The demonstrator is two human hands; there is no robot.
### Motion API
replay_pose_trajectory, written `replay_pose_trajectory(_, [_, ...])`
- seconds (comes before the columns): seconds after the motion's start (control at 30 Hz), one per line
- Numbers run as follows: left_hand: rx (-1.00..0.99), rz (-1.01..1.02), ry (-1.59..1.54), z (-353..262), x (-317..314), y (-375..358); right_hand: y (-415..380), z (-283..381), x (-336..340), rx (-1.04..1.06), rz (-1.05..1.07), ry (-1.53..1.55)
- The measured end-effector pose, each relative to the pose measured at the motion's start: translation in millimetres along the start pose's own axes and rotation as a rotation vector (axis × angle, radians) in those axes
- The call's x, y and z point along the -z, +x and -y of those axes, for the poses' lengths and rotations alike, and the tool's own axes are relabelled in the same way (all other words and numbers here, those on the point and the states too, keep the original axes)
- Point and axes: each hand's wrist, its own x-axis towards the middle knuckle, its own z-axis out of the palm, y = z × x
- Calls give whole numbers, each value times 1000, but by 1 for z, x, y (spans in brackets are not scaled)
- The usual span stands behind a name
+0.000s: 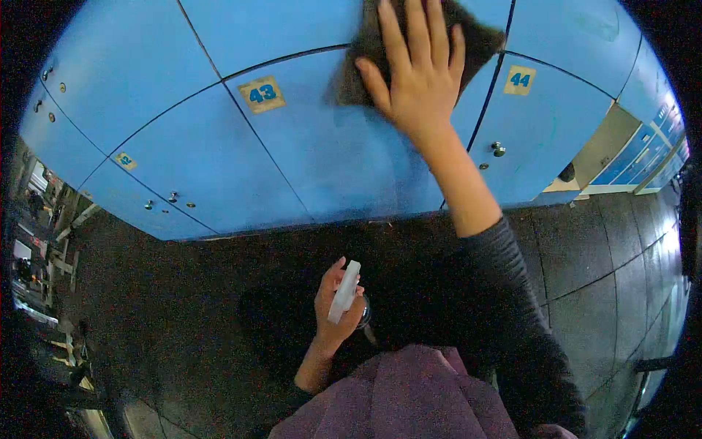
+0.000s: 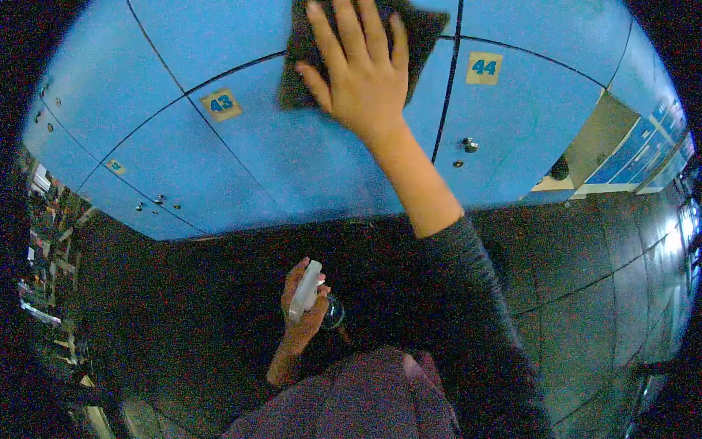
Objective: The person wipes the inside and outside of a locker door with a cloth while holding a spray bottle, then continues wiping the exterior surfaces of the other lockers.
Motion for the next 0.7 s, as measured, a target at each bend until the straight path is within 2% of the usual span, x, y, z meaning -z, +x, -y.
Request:
replay_pose_trajectory(0.03, [-14, -7, 40, 0, -2, 1, -17, 5, 0, -36, 6, 1])
replay_pose_trajectory(0.1, [-45, -18, 128, -2, -3, 4, -63, 13, 3, -17, 160, 0])
replay_pose_trajectory(0.23, [-39, -8, 167, 1, 0, 4, -194, 22, 0, 184, 406, 96])
replay_pose_trajectory(0.3, [-53, -16, 64, 7, 1, 2, -255, 16, 10, 374, 829, 220])
replay_pose_trajectory(0.37, [-23, -12, -1, 2, 3, 1, -277, 12, 28, 591, 1196, 184])
replay_pose_trajectory(0.47, [-45, -17, -30, 7, 5, 0, -273, 14, 28, 527, 1379, 335])
replay_pose_trajectory(0.57, [-97, -27, 11, 9, 6, -2, -263, 21, 23, 503, 1150, 297])
replay_pose_trajectory(0.6, [-111, -31, 32, 10, 6, -3, -248, 23, 20, 446, 1001, 288])
replay_pose_trajectory(0.7, [-52, -35, 53, 14, 11, -5, -158, 24, 13, 246, 612, 200])
